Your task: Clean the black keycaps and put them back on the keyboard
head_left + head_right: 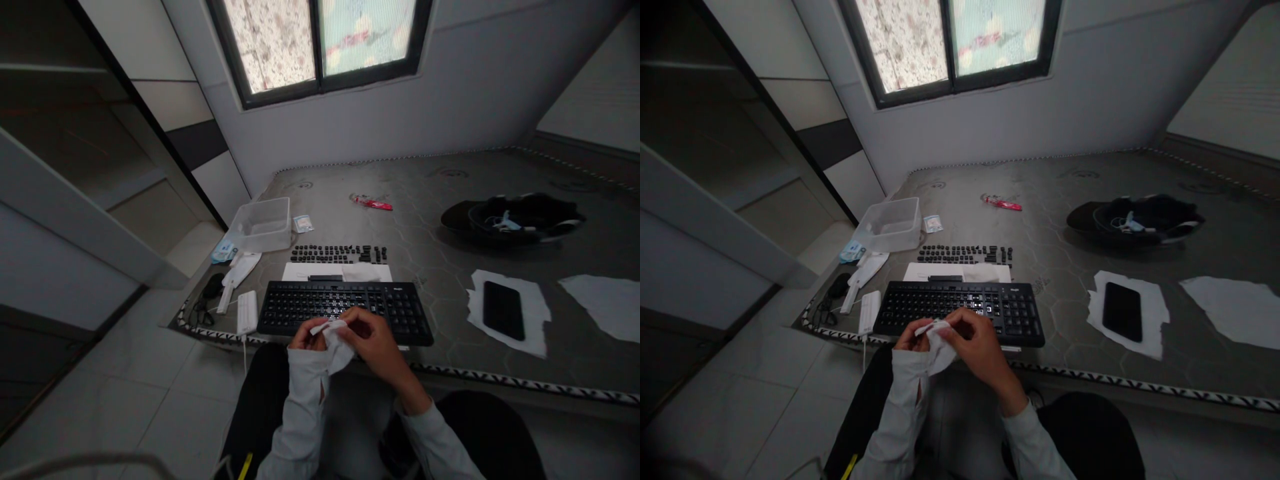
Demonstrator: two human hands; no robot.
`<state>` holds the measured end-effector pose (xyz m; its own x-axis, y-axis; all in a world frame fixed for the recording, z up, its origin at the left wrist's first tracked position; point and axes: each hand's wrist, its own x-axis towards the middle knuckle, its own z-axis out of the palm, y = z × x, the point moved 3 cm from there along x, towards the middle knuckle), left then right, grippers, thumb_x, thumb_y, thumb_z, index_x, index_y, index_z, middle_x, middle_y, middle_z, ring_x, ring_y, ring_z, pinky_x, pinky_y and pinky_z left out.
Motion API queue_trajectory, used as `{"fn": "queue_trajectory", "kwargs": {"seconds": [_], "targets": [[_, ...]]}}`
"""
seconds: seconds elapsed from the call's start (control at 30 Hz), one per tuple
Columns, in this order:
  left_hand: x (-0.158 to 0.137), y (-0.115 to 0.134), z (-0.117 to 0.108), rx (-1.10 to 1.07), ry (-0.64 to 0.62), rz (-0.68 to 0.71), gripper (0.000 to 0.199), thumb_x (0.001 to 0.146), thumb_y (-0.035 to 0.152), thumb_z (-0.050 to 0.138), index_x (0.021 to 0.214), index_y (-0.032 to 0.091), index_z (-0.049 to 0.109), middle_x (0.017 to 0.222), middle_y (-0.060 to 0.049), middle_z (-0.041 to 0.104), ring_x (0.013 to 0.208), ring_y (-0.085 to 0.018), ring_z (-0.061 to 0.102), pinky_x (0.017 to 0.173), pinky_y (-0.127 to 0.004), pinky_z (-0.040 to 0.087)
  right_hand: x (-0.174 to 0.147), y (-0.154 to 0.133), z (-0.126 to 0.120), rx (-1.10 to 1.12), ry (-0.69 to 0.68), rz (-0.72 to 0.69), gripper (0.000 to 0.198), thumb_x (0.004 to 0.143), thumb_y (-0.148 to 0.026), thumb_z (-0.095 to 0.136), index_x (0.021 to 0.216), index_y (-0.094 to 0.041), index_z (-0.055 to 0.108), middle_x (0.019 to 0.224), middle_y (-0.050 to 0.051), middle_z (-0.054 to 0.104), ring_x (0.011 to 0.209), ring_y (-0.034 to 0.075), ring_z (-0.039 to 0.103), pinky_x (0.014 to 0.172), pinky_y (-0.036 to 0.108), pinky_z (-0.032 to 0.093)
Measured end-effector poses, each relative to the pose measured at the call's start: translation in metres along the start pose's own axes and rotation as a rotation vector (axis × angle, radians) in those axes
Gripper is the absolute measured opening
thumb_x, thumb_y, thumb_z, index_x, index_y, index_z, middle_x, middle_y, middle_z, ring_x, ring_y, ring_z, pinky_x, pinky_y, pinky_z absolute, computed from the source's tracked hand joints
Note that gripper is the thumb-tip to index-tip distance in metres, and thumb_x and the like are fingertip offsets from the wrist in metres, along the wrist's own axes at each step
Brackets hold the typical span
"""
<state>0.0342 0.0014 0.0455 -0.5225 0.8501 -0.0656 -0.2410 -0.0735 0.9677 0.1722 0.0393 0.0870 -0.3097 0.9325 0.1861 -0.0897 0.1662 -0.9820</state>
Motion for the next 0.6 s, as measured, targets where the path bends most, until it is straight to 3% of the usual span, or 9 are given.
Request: {"fn": "queue_trajectory", "kwargs": {"seconds": [0.17, 0.3, 0.6], "targets": [[-0.0026, 0.0047, 0.0041, -0.052, 0.007, -0.014, 0.035, 0.055, 0.042, 0.085, 0.076, 0.017, 0.073, 0.075, -0.006, 0.075, 0.068, -0.018, 0.068, 0.065, -0.026, 0.053, 0.0007, 0.003, 0.0004, -0.046, 0.018, 0.073, 0.027, 0.082, -0.044, 0.067, 0.075, -0.019, 0.064, 0.074, 0.002, 0.067, 0.071, 0.015, 0.061, 0.064, 0.025, 0.048], [0.0, 0.0012, 0.0021, -0.029, -0.001, 0.009, 0.036, 0.053, 0.043, 0.086, 0.076, 0.018, 0.074, 0.077, -0.007, 0.076, 0.07, -0.02, 0.069, 0.066, -0.027, 0.054, 0.0007, 0.0071, 0.0043, 0.034, 0.006, 0.145, 0.028, 0.074, -0.038, 0.076, 0.093, -0.021, 0.065, 0.085, 0.001, 0.069, 0.076, 0.015, 0.064, 0.068, 0.026, 0.051], [0.001, 0.0031, -0.0001, 0.003, -0.057, -0.042, 0.032, 0.061, 0.037, 0.083, 0.084, 0.016, 0.074, 0.084, -0.01, 0.078, 0.077, -0.022, 0.072, 0.069, -0.027, 0.057, 0.002, 0.0028, 0.0002, -0.086, -0.012, 0.079, 0.028, 0.08, -0.041, 0.07, 0.099, -0.021, 0.074, 0.099, 0.006, 0.074, 0.091, 0.02, 0.067, 0.079, 0.031, 0.052]]}}
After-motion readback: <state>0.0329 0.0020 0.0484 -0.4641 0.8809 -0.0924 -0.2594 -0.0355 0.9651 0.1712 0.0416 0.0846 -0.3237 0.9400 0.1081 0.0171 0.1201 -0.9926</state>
